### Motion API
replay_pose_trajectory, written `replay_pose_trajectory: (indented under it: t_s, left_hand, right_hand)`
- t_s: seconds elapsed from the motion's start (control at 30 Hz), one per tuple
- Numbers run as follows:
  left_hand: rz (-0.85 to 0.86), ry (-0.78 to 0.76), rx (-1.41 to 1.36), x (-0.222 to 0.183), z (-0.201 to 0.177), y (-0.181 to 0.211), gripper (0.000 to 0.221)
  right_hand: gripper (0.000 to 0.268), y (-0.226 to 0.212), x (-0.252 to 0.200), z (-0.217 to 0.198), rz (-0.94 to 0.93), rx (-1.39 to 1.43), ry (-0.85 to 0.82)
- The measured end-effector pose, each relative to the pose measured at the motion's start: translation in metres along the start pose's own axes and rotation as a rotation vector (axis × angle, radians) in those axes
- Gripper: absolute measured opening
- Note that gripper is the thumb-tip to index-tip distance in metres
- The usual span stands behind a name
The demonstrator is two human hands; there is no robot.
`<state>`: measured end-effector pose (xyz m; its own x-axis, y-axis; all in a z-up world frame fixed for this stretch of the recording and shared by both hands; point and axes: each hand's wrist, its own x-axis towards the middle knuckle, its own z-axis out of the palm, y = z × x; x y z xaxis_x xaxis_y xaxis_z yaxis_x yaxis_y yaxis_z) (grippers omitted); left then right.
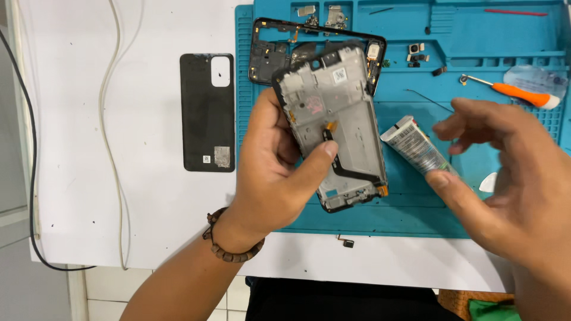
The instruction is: The person applies adhesive from a tube along the edges of a disassembled smartphone frame. They then align and press the screen assembly onto the frame, wipe away excess adhesive, and connect internal ribbon cables.
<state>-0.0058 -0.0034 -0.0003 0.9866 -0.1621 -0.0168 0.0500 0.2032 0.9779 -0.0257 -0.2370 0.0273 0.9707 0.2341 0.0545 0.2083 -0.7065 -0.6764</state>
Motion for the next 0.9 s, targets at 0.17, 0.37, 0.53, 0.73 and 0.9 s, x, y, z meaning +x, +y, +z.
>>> replay_pose_trajectory:
  t_s: [0.17,0.37,0.53,0.73,0.9]
  left_hand:
    - [-0.021,-0.093,-0.078,-0.008,0.009,-0.004,0.043]
    - [-0.018,-0.112,0.033,-0.011,0.012,0.001,0.039]
    - [0.022,-0.133,0.022,-0.013,0.018,0.004,0.048]
    - [0.188,0.064,0.176,-0.021,0.030,0.003,0.080]
    - [0.029,0.017,0.031,-0.028,0.043,0.008,0.077]
  right_hand:
    - [0.069,-0.015,0.008,0.018,0.234,0.723,-0.121]
    - [0.069,-0.019,0.008,0.034,0.334,0.924,-0.082]
    - [0.065,-0.021,0.006,0.038,0.301,0.978,0.030]
    - [0.059,-0.007,-0.005,0.042,-0.268,0.228,0.411]
    - [0.048,0.000,-0.013,0.049,-0.502,0.004,0.388]
